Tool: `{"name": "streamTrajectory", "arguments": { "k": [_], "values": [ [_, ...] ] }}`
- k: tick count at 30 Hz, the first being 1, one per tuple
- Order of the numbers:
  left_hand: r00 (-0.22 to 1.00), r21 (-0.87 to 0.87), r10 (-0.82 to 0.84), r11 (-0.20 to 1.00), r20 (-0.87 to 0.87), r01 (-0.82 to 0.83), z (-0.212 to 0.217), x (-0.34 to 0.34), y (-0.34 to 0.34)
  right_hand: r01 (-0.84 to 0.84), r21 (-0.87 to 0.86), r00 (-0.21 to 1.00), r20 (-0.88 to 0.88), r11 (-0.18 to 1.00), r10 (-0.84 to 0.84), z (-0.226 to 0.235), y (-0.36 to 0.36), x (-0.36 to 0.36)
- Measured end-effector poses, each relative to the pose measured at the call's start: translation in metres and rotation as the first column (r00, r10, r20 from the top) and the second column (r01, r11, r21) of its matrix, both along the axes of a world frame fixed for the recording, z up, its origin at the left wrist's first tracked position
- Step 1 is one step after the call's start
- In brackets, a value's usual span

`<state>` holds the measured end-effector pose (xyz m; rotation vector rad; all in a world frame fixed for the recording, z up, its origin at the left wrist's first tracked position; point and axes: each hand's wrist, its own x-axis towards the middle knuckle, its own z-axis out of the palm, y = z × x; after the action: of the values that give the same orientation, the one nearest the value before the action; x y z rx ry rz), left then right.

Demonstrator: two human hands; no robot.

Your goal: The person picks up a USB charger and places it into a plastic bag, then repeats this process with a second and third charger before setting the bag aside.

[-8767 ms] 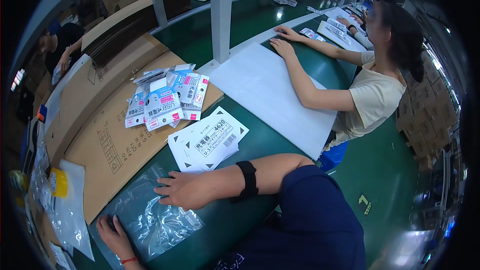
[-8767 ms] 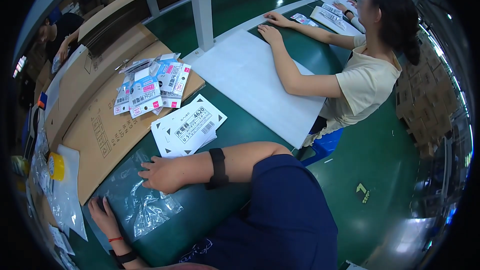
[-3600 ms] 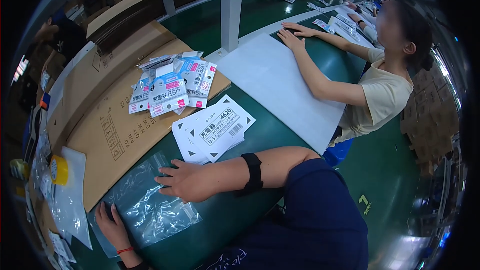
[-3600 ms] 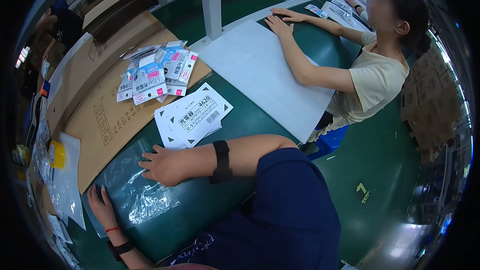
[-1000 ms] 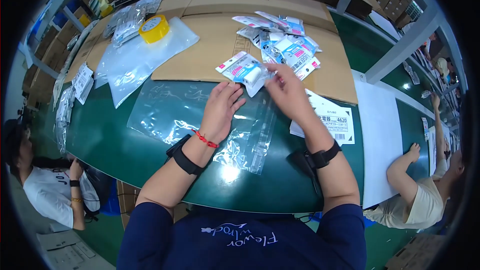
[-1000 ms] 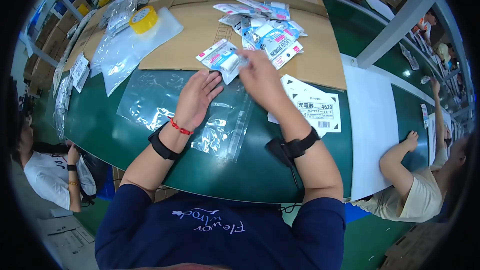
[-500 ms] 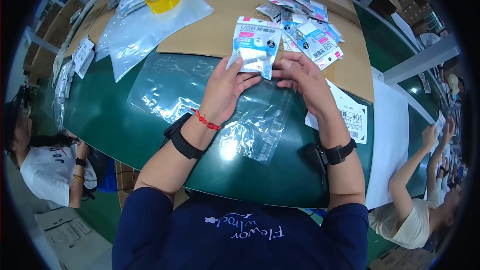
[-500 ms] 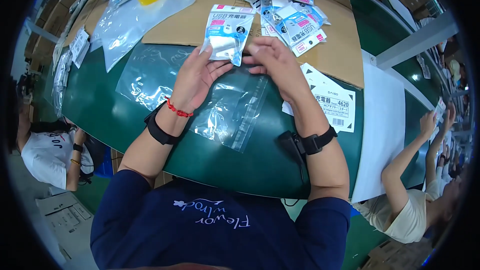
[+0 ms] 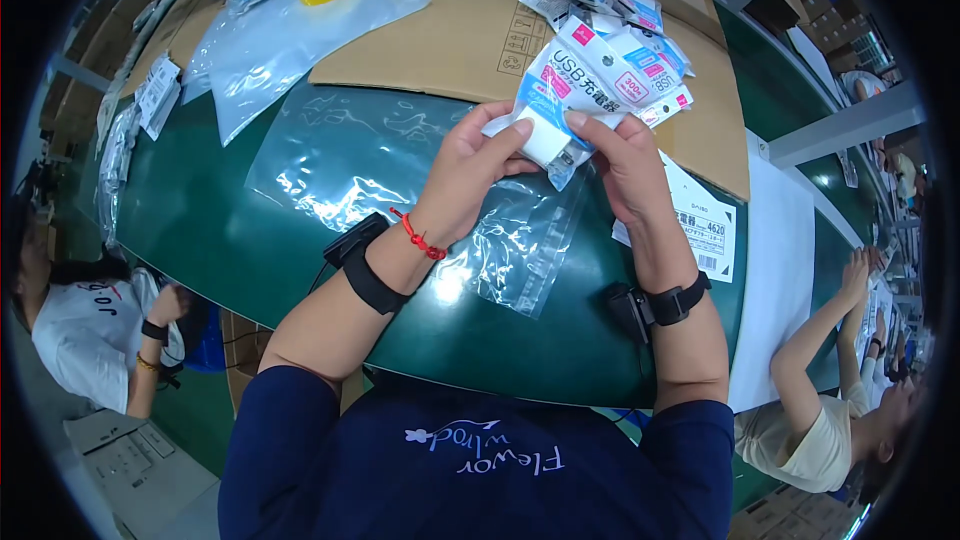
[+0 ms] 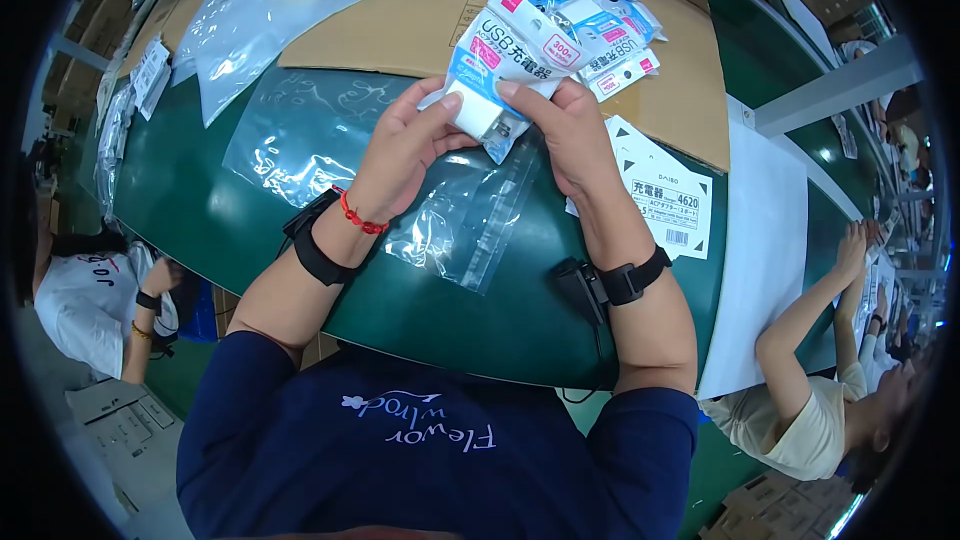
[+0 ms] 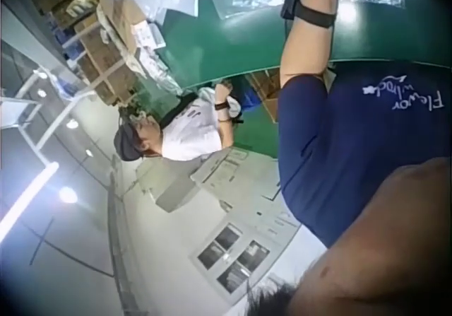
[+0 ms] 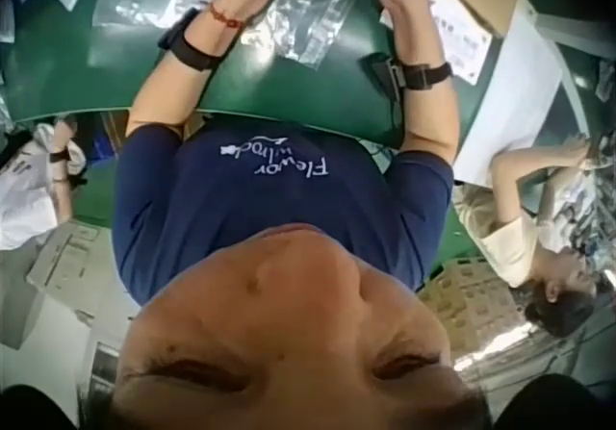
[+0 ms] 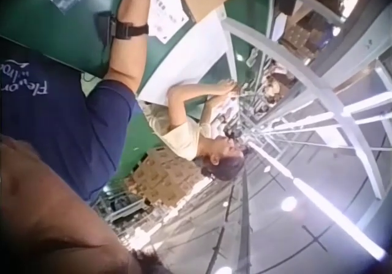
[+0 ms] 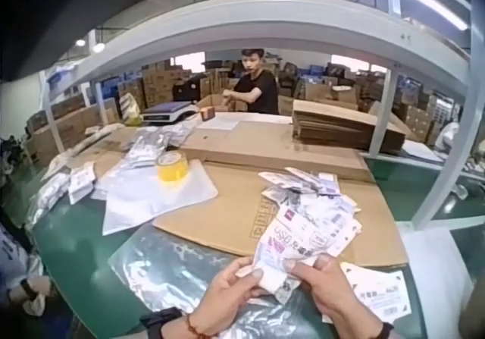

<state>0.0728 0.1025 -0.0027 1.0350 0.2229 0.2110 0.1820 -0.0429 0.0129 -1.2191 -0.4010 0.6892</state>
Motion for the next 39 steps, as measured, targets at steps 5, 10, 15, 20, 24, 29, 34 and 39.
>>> {"name": "streamTrajectory", "arguments": {
  "k": [5,10,15,20,24,29,34,39],
  "values": [
    [0.997,0.039,-0.080,0.996,-0.005,0.080,0.003,0.001,0.007,-0.045,-0.092,0.990,0.126,0.995,0.057,-0.007,-0.005,0.006],
    [0.991,0.054,-0.037,0.998,-0.128,0.044,0.000,-0.002,0.008,-0.169,-0.279,0.958,0.178,0.945,0.224,0.015,-0.009,0.006],
    [0.994,-0.018,0.090,0.996,-0.066,-0.092,0.001,-0.002,0.006,0.440,-0.398,0.514,0.847,0.805,0.137,0.010,-0.038,0.034],
    [0.995,-0.070,0.064,0.995,-0.076,-0.069,0.003,-0.001,0.005,0.371,-0.716,0.512,0.689,0.592,0.512,0.019,-0.081,0.073],
    [0.992,-0.083,0.033,0.996,-0.124,-0.044,0.005,0.000,0.006,0.388,-0.868,0.681,0.497,0.310,0.538,0.053,-0.085,0.068],
    [0.993,0.068,0.013,0.998,-0.121,-0.005,-0.005,0.000,0.005,0.599,-0.573,0.619,0.775,0.559,0.130,0.038,-0.071,0.063],
    [0.995,0.014,0.003,1.000,-0.098,-0.002,-0.002,-0.001,0.002,0.554,-0.497,0.425,0.859,0.668,0.286,0.007,-0.037,0.041],
    [0.996,-0.027,0.000,1.000,-0.089,-0.003,0.000,-0.002,0.003,0.462,-0.608,0.402,0.793,0.646,0.458,0.013,-0.044,0.043]
  ]
}}
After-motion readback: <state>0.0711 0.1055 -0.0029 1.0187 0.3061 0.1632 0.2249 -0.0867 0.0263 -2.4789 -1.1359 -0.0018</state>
